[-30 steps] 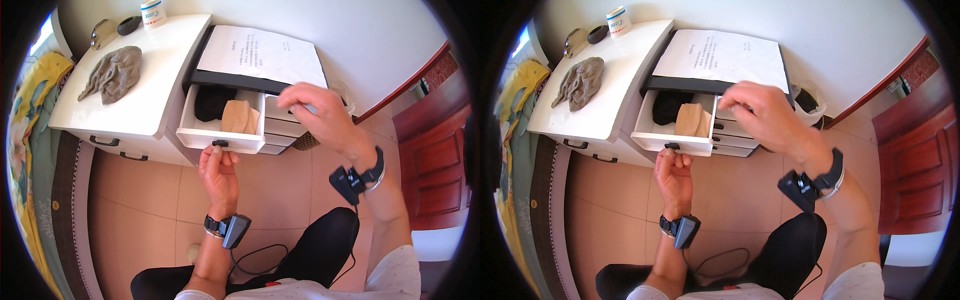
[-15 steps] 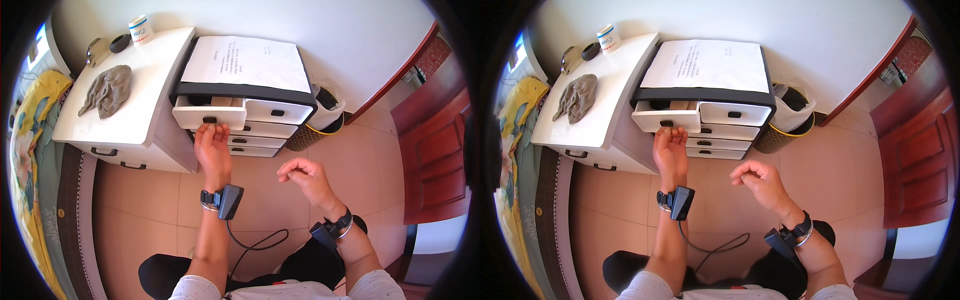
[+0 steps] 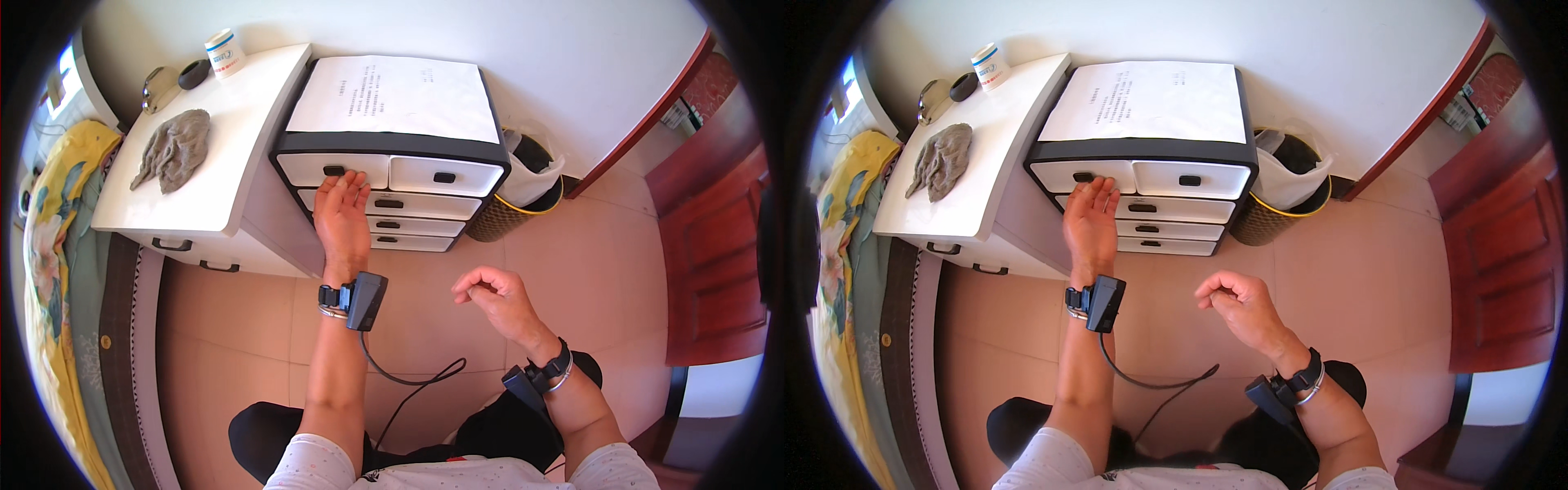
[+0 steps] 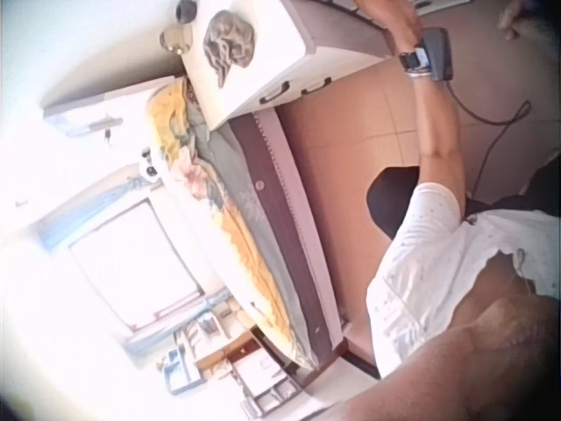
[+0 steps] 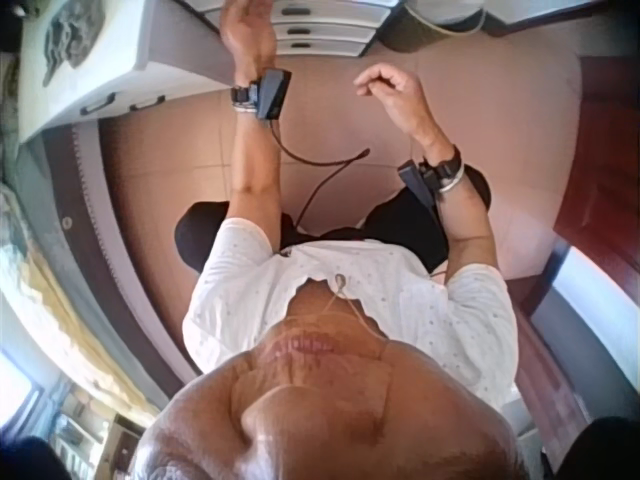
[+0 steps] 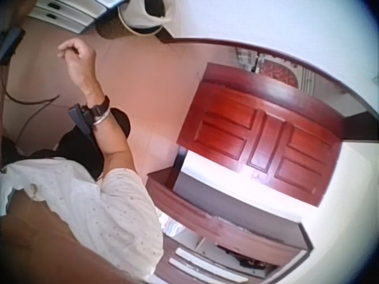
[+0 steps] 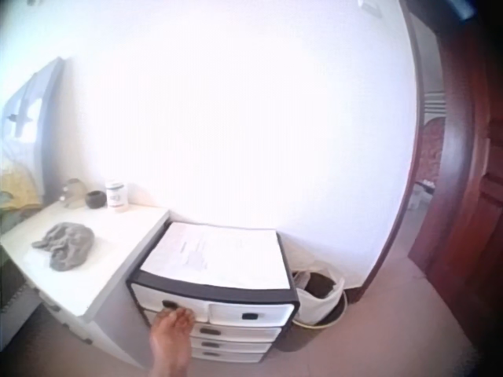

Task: The person takes a small cloth from a wardrobe, folds it, and places it into a small drawer; then the person retrieves a second cloth, rinses it in a bucket of water, wrings it out, and uses it to wipe a wardrobe door before removing several folded items of clothing from the wardrobe.

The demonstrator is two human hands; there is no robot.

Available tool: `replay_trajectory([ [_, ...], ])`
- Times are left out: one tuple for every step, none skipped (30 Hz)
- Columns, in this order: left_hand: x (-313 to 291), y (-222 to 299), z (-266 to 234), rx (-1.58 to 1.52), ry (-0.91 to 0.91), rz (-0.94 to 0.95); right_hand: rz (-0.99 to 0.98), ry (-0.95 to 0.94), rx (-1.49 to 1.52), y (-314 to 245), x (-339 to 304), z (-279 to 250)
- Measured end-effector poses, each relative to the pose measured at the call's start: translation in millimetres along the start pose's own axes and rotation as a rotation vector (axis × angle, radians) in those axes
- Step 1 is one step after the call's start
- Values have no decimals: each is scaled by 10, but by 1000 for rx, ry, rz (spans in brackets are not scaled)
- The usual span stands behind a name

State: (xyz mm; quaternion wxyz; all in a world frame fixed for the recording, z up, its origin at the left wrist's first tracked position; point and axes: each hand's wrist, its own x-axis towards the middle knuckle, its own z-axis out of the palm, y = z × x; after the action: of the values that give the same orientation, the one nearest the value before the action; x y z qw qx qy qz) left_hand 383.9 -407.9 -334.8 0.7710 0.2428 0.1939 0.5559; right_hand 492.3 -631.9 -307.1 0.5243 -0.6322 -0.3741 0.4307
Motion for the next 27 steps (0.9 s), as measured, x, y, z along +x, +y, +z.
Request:
replay_trajectory([
  [-19, -7, 2, -6, 13, -3, 1, 2, -9, 1, -2, 17],
  [-43, -19, -5, 0, 20, 11, -2, -3, -16, -7, 7, 32],
  [-72, -53, -20, -15, 19, 4, -5, -19, -12, -11, 17, 25],
  [-103, -77, -35, -29, 18, -5, -20, -18, -19, -10, 23, 3],
  [-150, -112, -44, -27, 21, -5, -29, -5, -27, -3, 16, -8],
  [-205, -148, -56, 9, -17, -29, -25, -5, -25, -6, 27, 20],
  [-243, -183, -66, 44, -56, -56, -15, -8, 3, -16, 50, 64],
  [-290, -183, -20, 117, -138, -97, -5, -8, 27, -31, 50, 93],
  [-323, -217, 52, 112, -139, -103, -2, -2, 23, -42, 47, 104],
  [-342, -271, 148, 144, -178, -133, -3, -2, 16, -53, 42, 109],
  [-330, -302, 226, 179, -216, -158, -5, -7, 10, -59, 48, 106],
  [-294, -337, 251, 178, -227, -188, -3, -5, 8, -51, 47, 97],
  [-278, -354, 268, 175, -227, -190, -7, -8, 3, -33, 48, 86],
  [-266, -364, 273, 160, -224, -192, -12, -10, -1, -20, 47, 80],
  [-256, -369, 277, 145, -221, -193, -11, -10, -3, -19, 44, 70],
  [-253, -380, 287, 144, -219, -191, -16, 0, -14, -21, 46, 56],
  [-267, -380, 285, 146, -213, -168, -20, 5, -22, -13, 42, 67],
  [-280, -377, 283, 150, -206, -143, -21, -7, -19, -8, 38, 80],
  [-285, -405, 246, 156, -196, -132, -18, 1, -25, -4, 31, 92],
  [-276, -422, 171, 168, -238, -107, -24, -6, -27, -6, 43, 132],
  [-246, -437, 155, 179, -283, -75, -42, -41, -23, 1, 54, 120],
  [-258, -475, 155, 216, -279, -77, -36, -20, -51, 10, 32, 95],
  [-303, -539, 181, 251, -274, -85, -26, 6, -80, 17, 20, 71],
  [-350, -556, 217, 227, -248, -105, -40, -23, -76, 7, 20, 86],
  [-378, -550, 235, 202, -224, -125, -46, -11, -40, -6, 30, 104],
  [-407, -510, 243, 245, -218, -128, -45, 11, -4, -19, 33, 125],
  [-421, -449, 231, 251, -211, -114, -51, -4, -1, -38, 54, 157],
])
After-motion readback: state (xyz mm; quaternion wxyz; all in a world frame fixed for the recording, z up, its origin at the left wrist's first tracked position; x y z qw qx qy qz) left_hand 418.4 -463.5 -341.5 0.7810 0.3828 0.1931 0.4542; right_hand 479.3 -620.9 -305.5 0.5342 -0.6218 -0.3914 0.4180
